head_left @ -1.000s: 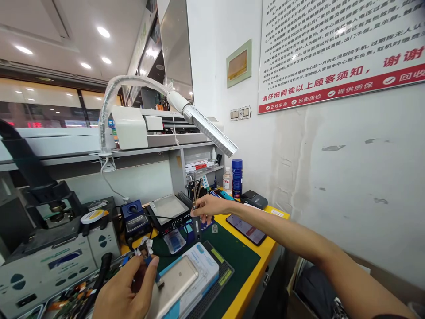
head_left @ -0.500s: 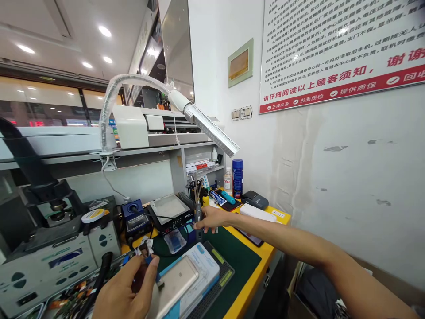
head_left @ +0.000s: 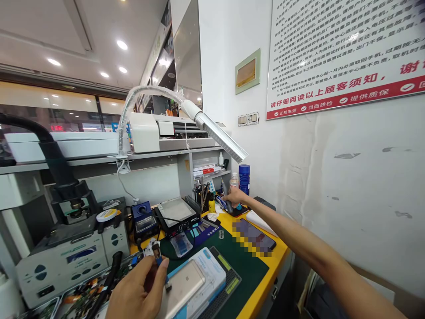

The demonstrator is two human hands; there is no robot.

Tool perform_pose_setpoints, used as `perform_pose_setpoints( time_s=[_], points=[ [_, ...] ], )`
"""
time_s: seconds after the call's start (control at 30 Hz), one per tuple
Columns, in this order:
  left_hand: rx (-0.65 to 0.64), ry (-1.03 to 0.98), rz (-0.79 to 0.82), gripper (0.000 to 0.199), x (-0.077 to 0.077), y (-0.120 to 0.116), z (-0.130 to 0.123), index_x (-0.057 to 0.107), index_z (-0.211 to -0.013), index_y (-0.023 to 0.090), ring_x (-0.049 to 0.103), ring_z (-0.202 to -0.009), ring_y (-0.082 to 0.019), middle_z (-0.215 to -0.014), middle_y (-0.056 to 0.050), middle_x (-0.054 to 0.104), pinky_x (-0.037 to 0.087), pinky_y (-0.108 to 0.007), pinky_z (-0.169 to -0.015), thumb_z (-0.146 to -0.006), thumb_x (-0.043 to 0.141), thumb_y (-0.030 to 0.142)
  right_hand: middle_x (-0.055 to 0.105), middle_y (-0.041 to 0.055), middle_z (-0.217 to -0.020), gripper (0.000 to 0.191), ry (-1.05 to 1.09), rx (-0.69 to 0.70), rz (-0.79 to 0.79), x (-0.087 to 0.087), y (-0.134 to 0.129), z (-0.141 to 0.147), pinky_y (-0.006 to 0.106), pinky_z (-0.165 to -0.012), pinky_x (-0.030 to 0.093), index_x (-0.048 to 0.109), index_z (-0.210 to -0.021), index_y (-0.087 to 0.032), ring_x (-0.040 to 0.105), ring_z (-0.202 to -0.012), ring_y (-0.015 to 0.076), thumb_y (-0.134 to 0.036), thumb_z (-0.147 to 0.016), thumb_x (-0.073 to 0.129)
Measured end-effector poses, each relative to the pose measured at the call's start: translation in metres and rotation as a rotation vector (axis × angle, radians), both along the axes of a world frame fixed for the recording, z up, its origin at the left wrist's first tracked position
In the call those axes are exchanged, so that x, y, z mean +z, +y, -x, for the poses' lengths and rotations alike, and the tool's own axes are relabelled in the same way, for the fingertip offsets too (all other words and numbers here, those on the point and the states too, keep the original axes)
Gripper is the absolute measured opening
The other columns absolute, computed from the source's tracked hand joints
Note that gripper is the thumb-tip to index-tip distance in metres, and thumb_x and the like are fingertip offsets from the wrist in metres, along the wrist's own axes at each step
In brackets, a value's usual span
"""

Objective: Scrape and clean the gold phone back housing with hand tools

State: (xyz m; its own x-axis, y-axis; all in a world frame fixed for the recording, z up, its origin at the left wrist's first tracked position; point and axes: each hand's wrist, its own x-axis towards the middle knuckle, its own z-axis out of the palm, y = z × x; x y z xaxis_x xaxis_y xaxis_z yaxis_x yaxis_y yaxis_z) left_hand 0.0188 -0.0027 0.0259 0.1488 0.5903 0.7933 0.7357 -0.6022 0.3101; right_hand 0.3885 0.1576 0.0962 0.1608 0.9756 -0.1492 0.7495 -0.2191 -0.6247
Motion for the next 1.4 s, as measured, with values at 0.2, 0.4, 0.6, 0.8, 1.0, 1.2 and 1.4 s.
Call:
perform_pose_setpoints(
  time_s=[0.2,0.4,0.6,0.8,1.0,1.2,1.4],
  points=[
    [0.006,0.000,0.022,0.036,0.001,0.000,0.000,0.050,-0.064,0.027,0.053,-0.040,-0.010,-0.049,0.009,0.052,0.041,-0.016,-0.041,-0.094,0.049,0.048,0.063,0.0110,-0.122,0.035,-0.148,-0.021,0.122,-0.021,0.023,0.012,0.041,-0.085,0.058,0.060,-0.126,-0.014,0.065,-0.101,0.0225,-0.034,-0.098,0.063],
    [0.018,0.004,0.093,0.039,0.002,-0.001,0.000,0.048,-0.062,0.027,0.050,-0.038,-0.010,-0.047,0.009,0.050,0.039,-0.016,-0.039,-0.093,0.049,0.050,0.061,0.0115,-0.126,0.036,-0.250,0.021,0.131,-0.035,0.029,0.026,0.043,-0.087,0.057,0.059,-0.129,-0.015,0.064,-0.105,0.0236,-0.034,-0.098,0.063],
    [0.024,-0.006,0.058,0.042,0.003,-0.001,-0.001,0.045,-0.061,0.027,0.047,-0.039,-0.010,-0.047,0.009,0.046,0.038,-0.017,-0.041,-0.094,0.048,0.051,0.062,0.0114,-0.123,0.035,-0.321,0.065,0.122,-0.036,0.023,0.033,0.042,-0.086,0.057,0.060,-0.127,-0.015,0.065,-0.103,0.0231,-0.034,-0.098,0.062],
    [0.040,-0.020,0.073,0.040,-0.002,0.000,0.000,0.048,-0.063,0.027,0.046,-0.040,-0.011,-0.048,0.009,0.044,0.036,-0.018,-0.040,-0.094,0.049,0.053,0.063,0.0111,-0.120,0.034,-0.360,0.214,0.137,-0.027,0.003,0.043,0.041,-0.085,0.057,0.061,-0.123,-0.013,0.065,-0.101,0.0225,-0.036,-0.098,0.062],
    [0.041,-0.021,0.089,0.039,-0.003,0.000,-0.001,0.046,-0.063,0.027,0.045,-0.040,-0.011,-0.048,0.009,0.045,0.036,-0.019,-0.041,-0.094,0.049,0.052,0.067,0.0075,-0.105,0.027,-0.401,0.389,0.321,-0.039,-0.023,0.059,0.035,-0.076,0.059,0.064,-0.113,-0.012,0.067,-0.087,0.0178,-0.035,-0.098,0.063],
    [0.035,-0.026,0.098,0.039,-0.002,-0.001,-0.002,0.046,-0.064,0.027,0.046,-0.042,-0.011,-0.050,0.009,0.045,0.037,-0.018,-0.041,-0.094,0.049,0.050,0.067,0.0062,-0.103,0.025,-0.438,0.454,0.327,-0.038,-0.034,0.054,0.033,-0.073,0.058,0.065,-0.111,-0.013,0.066,-0.084,0.0168,-0.034,-0.098,0.063],
    [0.011,-0.020,0.095,0.039,0.005,-0.004,-0.003,0.046,-0.062,0.027,0.044,-0.038,-0.010,-0.047,0.010,0.042,0.036,-0.017,-0.038,-0.094,0.050,0.049,0.067,0.0060,-0.103,0.024,-0.486,0.497,0.285,-0.037,-0.037,0.055,0.037,-0.079,0.058,0.066,-0.106,-0.012,0.067,-0.090,0.0191,-0.035,-0.097,0.064]
  ],
)
